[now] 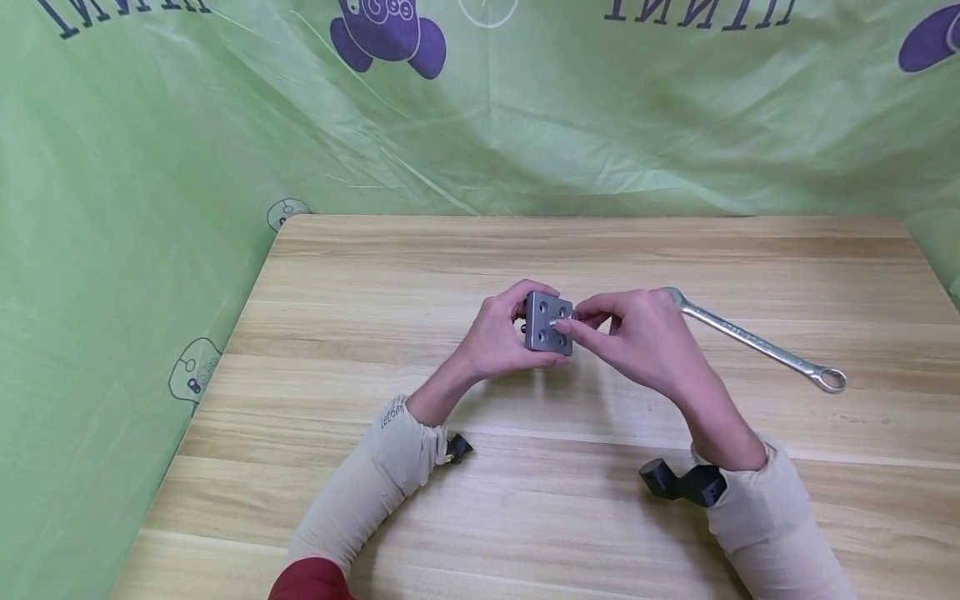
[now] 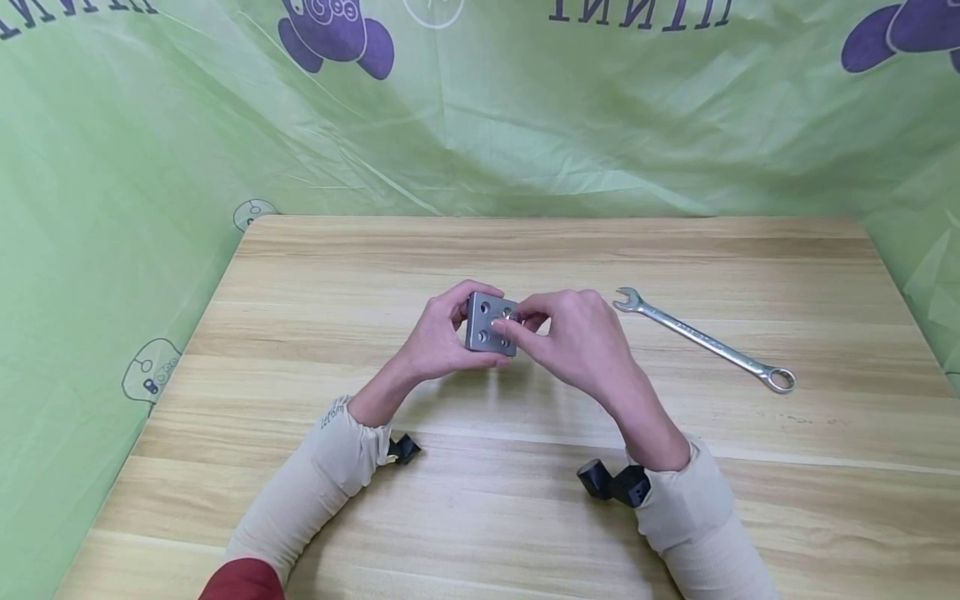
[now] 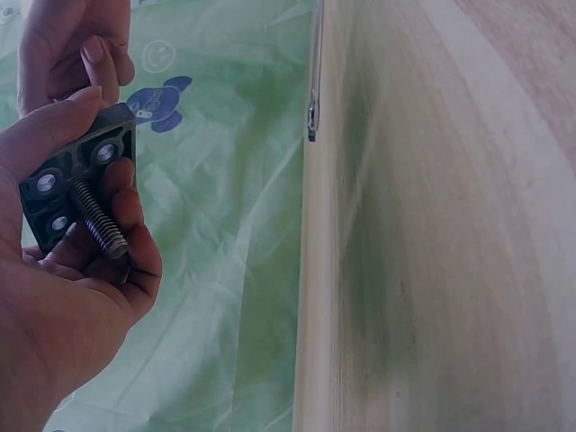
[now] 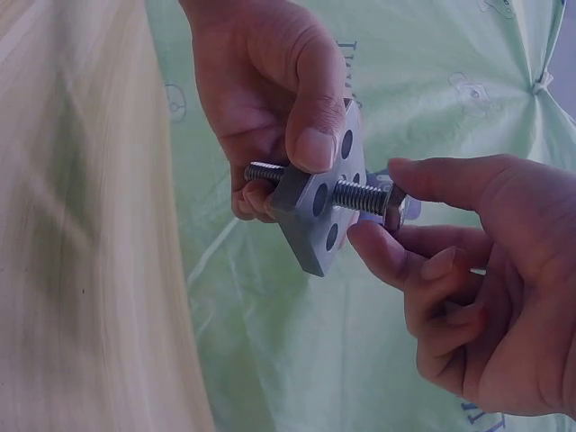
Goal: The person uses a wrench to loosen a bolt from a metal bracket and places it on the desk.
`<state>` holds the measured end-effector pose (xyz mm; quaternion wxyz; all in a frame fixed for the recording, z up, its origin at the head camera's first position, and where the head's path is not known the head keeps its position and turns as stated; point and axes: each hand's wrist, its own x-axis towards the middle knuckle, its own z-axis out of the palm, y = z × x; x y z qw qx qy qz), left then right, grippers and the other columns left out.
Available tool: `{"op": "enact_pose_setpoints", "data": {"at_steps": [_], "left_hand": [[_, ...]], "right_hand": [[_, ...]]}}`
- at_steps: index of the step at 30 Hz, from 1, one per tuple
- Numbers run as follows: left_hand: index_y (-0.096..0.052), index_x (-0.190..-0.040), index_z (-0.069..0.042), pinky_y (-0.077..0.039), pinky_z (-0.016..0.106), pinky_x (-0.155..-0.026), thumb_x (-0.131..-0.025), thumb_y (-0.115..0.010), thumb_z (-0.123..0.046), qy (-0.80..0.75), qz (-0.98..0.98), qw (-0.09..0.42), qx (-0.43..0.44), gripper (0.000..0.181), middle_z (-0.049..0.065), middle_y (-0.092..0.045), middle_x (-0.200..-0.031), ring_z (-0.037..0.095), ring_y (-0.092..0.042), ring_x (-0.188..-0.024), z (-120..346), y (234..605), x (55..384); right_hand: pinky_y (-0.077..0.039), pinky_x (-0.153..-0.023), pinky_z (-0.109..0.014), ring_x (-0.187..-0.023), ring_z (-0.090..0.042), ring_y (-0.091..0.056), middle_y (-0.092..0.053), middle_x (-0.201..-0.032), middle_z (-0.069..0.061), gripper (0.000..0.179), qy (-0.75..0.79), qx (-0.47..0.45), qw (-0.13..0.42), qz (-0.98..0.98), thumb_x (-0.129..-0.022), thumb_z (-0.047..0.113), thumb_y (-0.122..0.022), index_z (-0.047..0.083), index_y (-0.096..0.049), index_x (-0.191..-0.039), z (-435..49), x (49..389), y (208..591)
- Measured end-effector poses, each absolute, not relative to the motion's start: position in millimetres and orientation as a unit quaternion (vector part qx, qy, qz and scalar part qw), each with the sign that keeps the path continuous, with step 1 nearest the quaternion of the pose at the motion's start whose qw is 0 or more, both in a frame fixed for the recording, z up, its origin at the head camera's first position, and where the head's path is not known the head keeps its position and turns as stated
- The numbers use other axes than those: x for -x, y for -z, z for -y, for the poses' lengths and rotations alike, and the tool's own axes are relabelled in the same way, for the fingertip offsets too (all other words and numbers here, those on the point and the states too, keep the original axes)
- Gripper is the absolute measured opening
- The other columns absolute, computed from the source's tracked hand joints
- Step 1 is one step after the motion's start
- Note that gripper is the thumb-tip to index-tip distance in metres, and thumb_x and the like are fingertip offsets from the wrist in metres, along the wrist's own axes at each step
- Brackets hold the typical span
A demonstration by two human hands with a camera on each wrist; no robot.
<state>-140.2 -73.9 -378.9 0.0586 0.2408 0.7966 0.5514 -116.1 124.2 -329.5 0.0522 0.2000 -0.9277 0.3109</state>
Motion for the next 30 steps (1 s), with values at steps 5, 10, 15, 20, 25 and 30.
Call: {"op": "enact_pose_setpoints", "data": {"at_steps": [5,10,15,20,25,30], "left_hand": [[-0.056,-0.120,-0.003,-0.052,0.027,-0.082,-0.059,-0.090,-0.009,-0.551,-0.796,0.054,-0.244,0.070,0.014,-0.072,-0.103,0.018,-0.069,-0.088,73.9,379.0,140.4],[-0.056,-0.120,-0.004,-0.053,0.035,-0.084,-0.059,-0.091,-0.010,-0.550,-0.797,0.056,-0.243,0.070,0.013,-0.071,-0.104,0.018,-0.069,-0.088,73.8,379.2,140.7],[-0.057,-0.120,-0.006,-0.053,0.038,-0.084,-0.059,-0.091,-0.011,-0.551,-0.797,0.059,-0.241,0.070,0.013,-0.071,-0.105,0.017,-0.068,-0.087,73.6,379.0,140.8],[-0.057,-0.119,-0.005,-0.053,0.038,-0.084,-0.059,-0.091,-0.010,-0.552,-0.795,0.055,-0.244,0.070,0.013,-0.071,-0.103,0.016,-0.069,-0.087,73.7,379.8,141.2],[-0.057,-0.120,-0.003,-0.053,0.033,-0.083,-0.059,-0.091,-0.011,-0.549,-0.797,0.048,-0.249,0.071,0.014,-0.071,-0.104,0.017,-0.069,-0.087,74.0,380.4,141.3],[-0.057,-0.119,-0.005,-0.053,0.030,-0.083,-0.059,-0.090,-0.010,-0.548,-0.798,0.048,-0.246,0.069,0.013,-0.071,-0.105,0.017,-0.069,-0.088,74.2,379.8,140.7]], "right_hand": [[-0.035,-0.046,-0.021,-0.046,-0.002,-0.043,-0.074,-0.076,0.002,0.016,-0.313,-0.244,0.091,0.913,-0.079,0.021,-0.077,0.013,-0.077,-0.093,-125.8,115.4,331.0],[-0.037,-0.047,-0.020,-0.050,-0.001,-0.044,-0.075,-0.082,-0.001,0.021,-0.323,-0.273,0.123,0.898,-0.075,0.011,-0.077,0.012,-0.077,-0.096,-126.3,115.3,332.7],[-0.039,-0.049,-0.016,-0.051,-0.002,-0.047,-0.075,-0.088,-0.003,0.023,-0.327,-0.300,0.140,0.885,-0.074,0.000,-0.073,0.012,-0.078,-0.093,-125.6,116.6,333.8],[-0.042,-0.050,-0.016,-0.053,-0.003,-0.050,-0.073,-0.088,-0.003,0.027,-0.331,-0.314,0.144,0.878,-0.072,-0.008,-0.069,0.011,-0.078,-0.088,-125.1,117.0,334.2],[-0.040,-0.050,-0.017,-0.053,-0.002,-0.048,-0.074,-0.091,-0.002,0.028,-0.334,-0.316,0.137,0.878,-0.071,-0.004,-0.075,0.013,-0.077,-0.094,-125.8,116.5,333.2],[-0.035,-0.047,-0.019,-0.049,-0.001,-0.043,-0.074,-0.091,0.000,0.030,-0.342,-0.280,0.110,0.890,-0.075,0.017,-0.082,0.015,-0.074,-0.104,-126.0,115.9,330.6]]}}
